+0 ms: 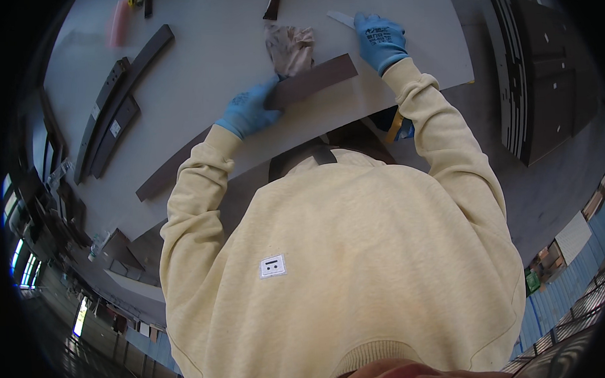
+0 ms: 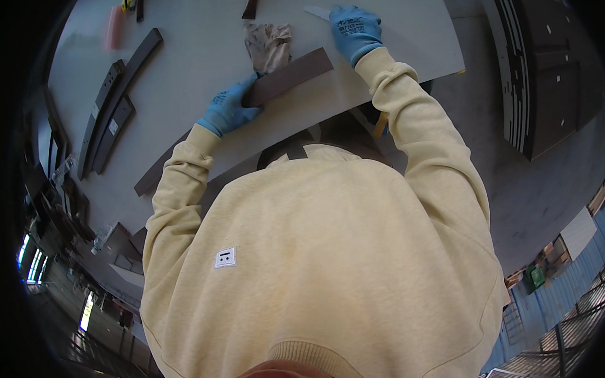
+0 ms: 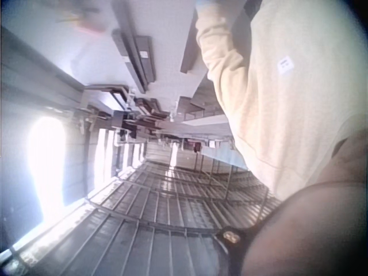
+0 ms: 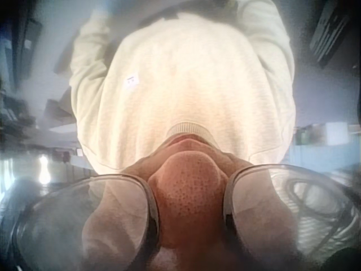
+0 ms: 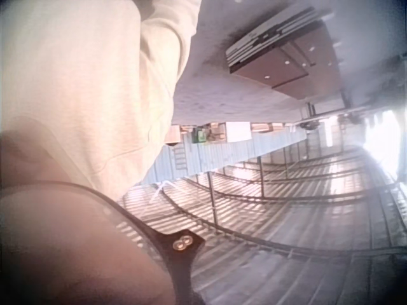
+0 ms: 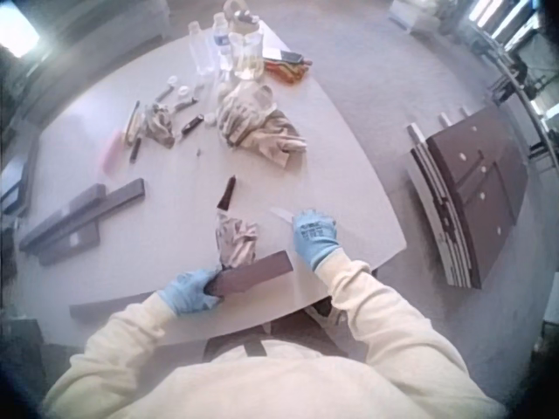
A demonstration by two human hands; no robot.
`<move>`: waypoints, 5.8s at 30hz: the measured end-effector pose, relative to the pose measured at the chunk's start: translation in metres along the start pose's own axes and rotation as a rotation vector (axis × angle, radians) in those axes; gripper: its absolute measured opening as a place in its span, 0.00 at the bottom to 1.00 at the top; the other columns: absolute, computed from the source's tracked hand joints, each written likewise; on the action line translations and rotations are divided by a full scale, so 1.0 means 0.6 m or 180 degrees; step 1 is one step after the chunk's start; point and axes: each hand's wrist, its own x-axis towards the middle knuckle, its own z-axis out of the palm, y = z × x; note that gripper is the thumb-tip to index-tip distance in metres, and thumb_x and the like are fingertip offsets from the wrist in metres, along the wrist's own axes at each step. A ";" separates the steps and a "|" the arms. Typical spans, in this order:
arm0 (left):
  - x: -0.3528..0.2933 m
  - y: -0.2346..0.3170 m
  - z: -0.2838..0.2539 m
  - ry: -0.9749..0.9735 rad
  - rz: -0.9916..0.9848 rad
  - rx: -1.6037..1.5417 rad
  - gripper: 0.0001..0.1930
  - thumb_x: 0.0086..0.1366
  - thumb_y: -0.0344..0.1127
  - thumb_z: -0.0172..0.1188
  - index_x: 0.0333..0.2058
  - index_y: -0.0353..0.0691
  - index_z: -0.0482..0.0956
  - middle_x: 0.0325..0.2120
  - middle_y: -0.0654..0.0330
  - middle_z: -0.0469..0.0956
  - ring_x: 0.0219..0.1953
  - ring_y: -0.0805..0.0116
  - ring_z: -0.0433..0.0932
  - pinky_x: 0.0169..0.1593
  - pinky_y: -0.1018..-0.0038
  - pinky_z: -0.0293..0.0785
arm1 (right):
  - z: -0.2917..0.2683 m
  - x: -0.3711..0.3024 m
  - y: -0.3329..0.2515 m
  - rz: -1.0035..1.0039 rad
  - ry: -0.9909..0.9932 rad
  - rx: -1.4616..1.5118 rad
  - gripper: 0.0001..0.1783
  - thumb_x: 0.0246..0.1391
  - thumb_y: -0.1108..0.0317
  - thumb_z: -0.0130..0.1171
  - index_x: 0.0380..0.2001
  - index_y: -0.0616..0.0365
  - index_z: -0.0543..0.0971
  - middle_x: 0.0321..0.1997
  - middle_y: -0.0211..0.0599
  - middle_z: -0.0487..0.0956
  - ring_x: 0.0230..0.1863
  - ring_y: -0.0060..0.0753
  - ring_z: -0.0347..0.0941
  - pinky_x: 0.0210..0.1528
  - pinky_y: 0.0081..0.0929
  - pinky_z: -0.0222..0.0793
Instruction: The person wipes a long dark wood strip with a cloth, then uses a small white tool to scrape or apply material along the edges. They repeat this process on several wood pieces, handling them one at a time and placing them back on the table.
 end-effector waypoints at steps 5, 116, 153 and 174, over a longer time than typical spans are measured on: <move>0.000 -0.008 0.005 0.0076 0.0068 -0.0005 0.37 0.60 0.38 0.71 0.68 0.44 0.70 0.56 0.42 0.79 0.56 0.42 0.80 0.60 0.59 0.77 | 0.013 0.033 -0.011 -0.0227 -0.0018 -0.0207 0.11 0.66 0.73 0.55 0.50 0.61 0.75 0.40 0.52 0.86 0.40 0.56 0.87 0.40 0.54 0.83; -0.162 0.065 0.149 0.1845 -0.2321 -0.6111 0.31 0.72 0.60 0.62 0.60 0.39 0.77 0.57 0.50 0.79 0.58 0.56 0.79 0.63 0.58 0.75 | -0.042 -0.075 -0.277 -0.2847 0.0654 -0.0370 0.23 0.56 0.67 0.62 0.56 0.59 0.77 0.46 0.46 0.84 0.61 0.50 0.78 0.79 0.62 0.49; -0.586 0.191 0.157 0.4113 -0.0547 -0.6198 0.27 0.70 0.44 0.62 0.59 0.28 0.76 0.52 0.46 0.83 0.53 0.52 0.85 0.55 0.59 0.83 | -0.162 -0.503 -0.354 -0.1597 -0.4175 0.5447 0.23 0.75 0.58 0.52 0.58 0.67 0.79 0.57 0.48 0.83 0.56 0.37 0.82 0.63 0.35 0.79; -0.603 0.181 0.218 0.4459 -0.0390 -0.5950 0.22 0.69 0.41 0.62 0.54 0.29 0.78 0.48 0.45 0.84 0.47 0.46 0.87 0.51 0.58 0.87 | -0.202 -0.476 -0.412 -0.1528 -0.4556 0.3622 0.16 0.64 0.59 0.65 0.43 0.64 0.86 0.39 0.40 0.88 0.39 0.29 0.84 0.48 0.26 0.82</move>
